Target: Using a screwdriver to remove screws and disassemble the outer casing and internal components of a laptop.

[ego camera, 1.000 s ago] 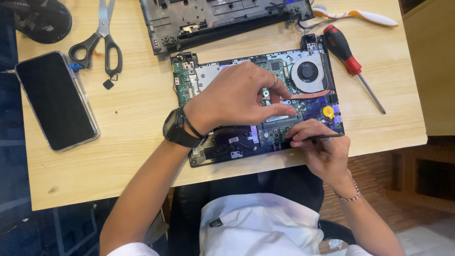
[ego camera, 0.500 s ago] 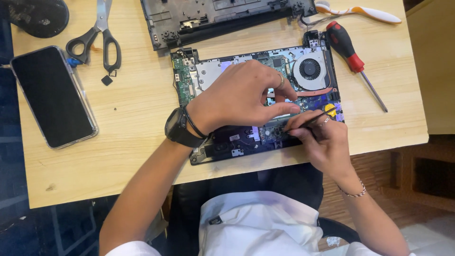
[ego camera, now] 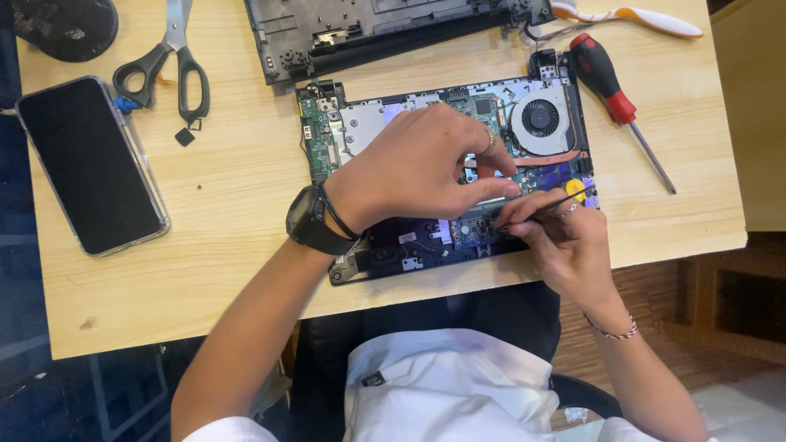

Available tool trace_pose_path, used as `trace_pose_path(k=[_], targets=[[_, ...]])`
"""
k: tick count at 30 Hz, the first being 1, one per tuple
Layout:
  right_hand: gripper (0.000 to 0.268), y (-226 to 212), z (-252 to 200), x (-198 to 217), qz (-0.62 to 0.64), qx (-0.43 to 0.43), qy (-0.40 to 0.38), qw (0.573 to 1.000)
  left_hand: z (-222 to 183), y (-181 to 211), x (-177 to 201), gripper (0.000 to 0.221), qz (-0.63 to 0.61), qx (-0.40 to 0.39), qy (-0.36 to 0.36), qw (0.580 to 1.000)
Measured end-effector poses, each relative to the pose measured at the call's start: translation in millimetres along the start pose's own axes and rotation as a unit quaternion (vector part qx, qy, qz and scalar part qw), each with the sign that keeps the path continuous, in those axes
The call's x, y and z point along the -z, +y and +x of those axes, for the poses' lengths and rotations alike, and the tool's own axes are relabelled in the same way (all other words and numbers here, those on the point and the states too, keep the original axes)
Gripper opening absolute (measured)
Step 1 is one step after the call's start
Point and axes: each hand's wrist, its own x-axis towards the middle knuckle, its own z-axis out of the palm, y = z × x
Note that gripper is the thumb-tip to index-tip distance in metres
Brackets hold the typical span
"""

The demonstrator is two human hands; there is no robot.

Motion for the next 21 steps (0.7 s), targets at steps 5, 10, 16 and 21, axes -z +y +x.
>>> trace_pose_path(k=[5, 10, 16, 21], targets=[[0.003, -2.1, 1.0, -1.3, 0.006, 0.003, -0.002, 1.0, 0.6, -0.2, -0.8, 0.019, -0.004, 0.004, -0.004, 1.0], [0.008, -11.3, 2.1, -3.6, -0.081, 0.066, 0.006, 0.995, -0.7, -1.8, -1.7, 0.02, 0.002, 0.002, -0.006, 1.0], [0.035, -36.2, 9.9, 3.4, -0.109, 0.155, -0.086, 0.978, -0.3, 15.5, -3.3, 0.021, -0.059, -0.13, -0.006, 0.99], [0.022, -11.3, 11.2, 24.2, -0.161, 0.134, -0.154, 0.965, 3.7, 19.2, -13.2, 0.019, -0.184, -0.218, -0.066, 0.956]])
